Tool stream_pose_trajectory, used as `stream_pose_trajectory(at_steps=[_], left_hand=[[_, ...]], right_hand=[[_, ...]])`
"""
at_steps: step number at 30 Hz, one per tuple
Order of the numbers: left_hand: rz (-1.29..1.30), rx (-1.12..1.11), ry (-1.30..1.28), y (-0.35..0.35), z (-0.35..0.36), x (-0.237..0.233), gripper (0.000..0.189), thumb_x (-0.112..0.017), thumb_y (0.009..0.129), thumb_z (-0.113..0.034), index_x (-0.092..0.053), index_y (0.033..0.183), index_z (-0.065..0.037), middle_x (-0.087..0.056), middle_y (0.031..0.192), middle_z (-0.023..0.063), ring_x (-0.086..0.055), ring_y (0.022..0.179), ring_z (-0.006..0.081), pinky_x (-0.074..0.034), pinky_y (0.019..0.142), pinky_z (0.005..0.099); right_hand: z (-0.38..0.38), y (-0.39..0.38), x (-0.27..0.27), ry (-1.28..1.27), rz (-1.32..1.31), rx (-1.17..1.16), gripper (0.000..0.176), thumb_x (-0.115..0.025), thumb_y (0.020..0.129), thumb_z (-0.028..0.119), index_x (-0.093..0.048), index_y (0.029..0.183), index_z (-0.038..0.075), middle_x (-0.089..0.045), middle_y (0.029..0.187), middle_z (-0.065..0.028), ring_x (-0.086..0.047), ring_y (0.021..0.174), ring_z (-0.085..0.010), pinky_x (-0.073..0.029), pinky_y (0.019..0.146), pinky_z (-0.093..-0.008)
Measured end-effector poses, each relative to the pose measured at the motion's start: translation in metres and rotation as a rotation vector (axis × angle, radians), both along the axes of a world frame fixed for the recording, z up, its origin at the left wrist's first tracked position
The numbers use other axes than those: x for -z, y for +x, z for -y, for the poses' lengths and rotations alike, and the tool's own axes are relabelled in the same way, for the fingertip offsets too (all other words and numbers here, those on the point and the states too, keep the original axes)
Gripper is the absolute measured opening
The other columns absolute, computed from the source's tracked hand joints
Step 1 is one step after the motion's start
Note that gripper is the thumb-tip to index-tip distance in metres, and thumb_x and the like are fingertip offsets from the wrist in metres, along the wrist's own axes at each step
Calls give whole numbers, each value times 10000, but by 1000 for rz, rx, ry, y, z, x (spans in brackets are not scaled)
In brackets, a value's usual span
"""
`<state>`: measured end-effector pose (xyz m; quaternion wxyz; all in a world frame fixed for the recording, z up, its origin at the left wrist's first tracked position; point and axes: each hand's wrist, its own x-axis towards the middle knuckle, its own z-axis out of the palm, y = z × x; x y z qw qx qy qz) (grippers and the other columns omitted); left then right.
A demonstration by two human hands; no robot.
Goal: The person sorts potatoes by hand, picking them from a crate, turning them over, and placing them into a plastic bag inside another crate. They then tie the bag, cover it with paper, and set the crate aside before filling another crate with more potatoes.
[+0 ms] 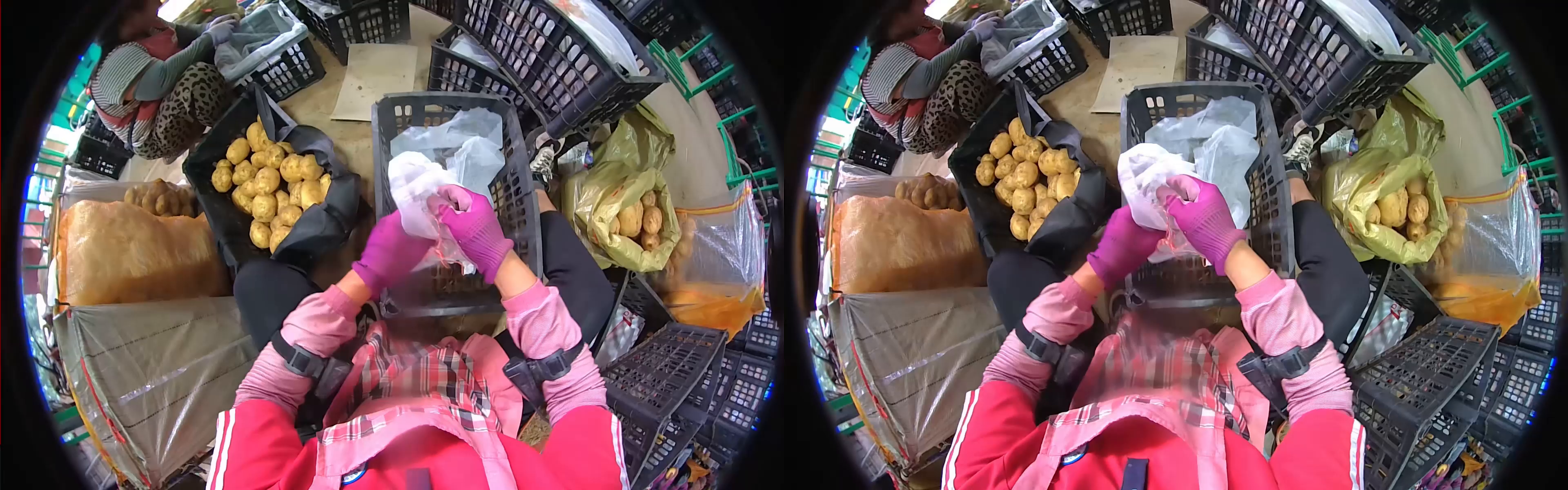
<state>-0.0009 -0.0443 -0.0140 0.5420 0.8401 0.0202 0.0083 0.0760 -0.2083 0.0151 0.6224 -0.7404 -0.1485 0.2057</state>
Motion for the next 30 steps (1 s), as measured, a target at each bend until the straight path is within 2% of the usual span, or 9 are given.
stream_pose_trajectory(at_steps=[8,11,15,18,20,22,23,26,30], left_hand=[[-158,-291,54,20,-70,18,282,-644,857,-205,-662,1062,-13,-690,943,225,-673,921,369,-514,757,396],[-192,-352,-12,26,-76,23,240,-618,892,-156,-660,1048,22,-706,914,199,-695,887,303,-509,739,364],[-255,-348,-65,30,-91,27,228,-610,912,-156,-658,1029,34,-708,884,168,-687,828,258,-504,725,350],[-279,-309,-136,29,-90,32,258,-595,935,-212,-654,1029,22,-682,809,138,-670,758,215,-508,679,328],[-466,-308,-286,36,-84,17,310,-575,954,-273,-641,1062,9,-663,796,107,-663,744,188,-518,658,301],[-712,-327,-564,40,-81,-6,401,-507,995,-343,-553,1237,-28,-638,995,80,-641,836,131,-539,677,301],[-649,-237,-612,34,-84,-4,387,-489,1003,-332,-549,1243,-35,-630,1016,77,-634,860,126,-539,700,295],[-182,176,-467,21,-94,42,353,-444,1017,-240,-494,1301,-35,-592,1125,57,-589,1030,121,-505,880,264],[-293,116,-836,7,-52,6,549,-562,925,-71,-355,1430,-10,-584,1172,66,-575,1074,135,-480,935,278]], right_hand=[[34,142,108,-668,145,306,825,-812,733,277,-424,1409,8,-549,1344,-188,-580,1167,-283,-490,947,-392],[25,203,189,-681,-296,460,845,-820,698,318,-451,1404,36,-531,1371,-201,-554,1224,-308,-464,997,-391],[-6,213,252,-638,-197,628,737,-775,736,321,-502,1363,45,-567,1321,-214,-565,1212,-315,-472,983,-392],[-56,197,223,-397,-347,250,399,-576,905,207,-571,1269,44,-665,1123,-136,-644,1060,-247,-517,915,-376],[-87,158,206,390,-460,85,318,-485,951,105,-583,1247,37,-671,1112,-97,-660,1007,-201,-532,884,-328],[-89,111,123,364,-564,-149,290,-500,951,47,-599,1222,13,-677,1085,-73,-659,930,-160,-535,858,-303],[-86,80,93,267,-180,-286,264,-573,897,32,-650,1149,22,-673,931,-30,-604,831,-89,-504,733,-266],[-69,-6,37,-87,-18,-266,170,-672,773,171,-603,721,25,-626,668,-160,-592,604,-264,-447,581,-403],[-18,-63,-19,-412,250,-368,162,-668,727,148,-614,822,29,-622,761,-178,-615,716,-361,-473,632,-437]])
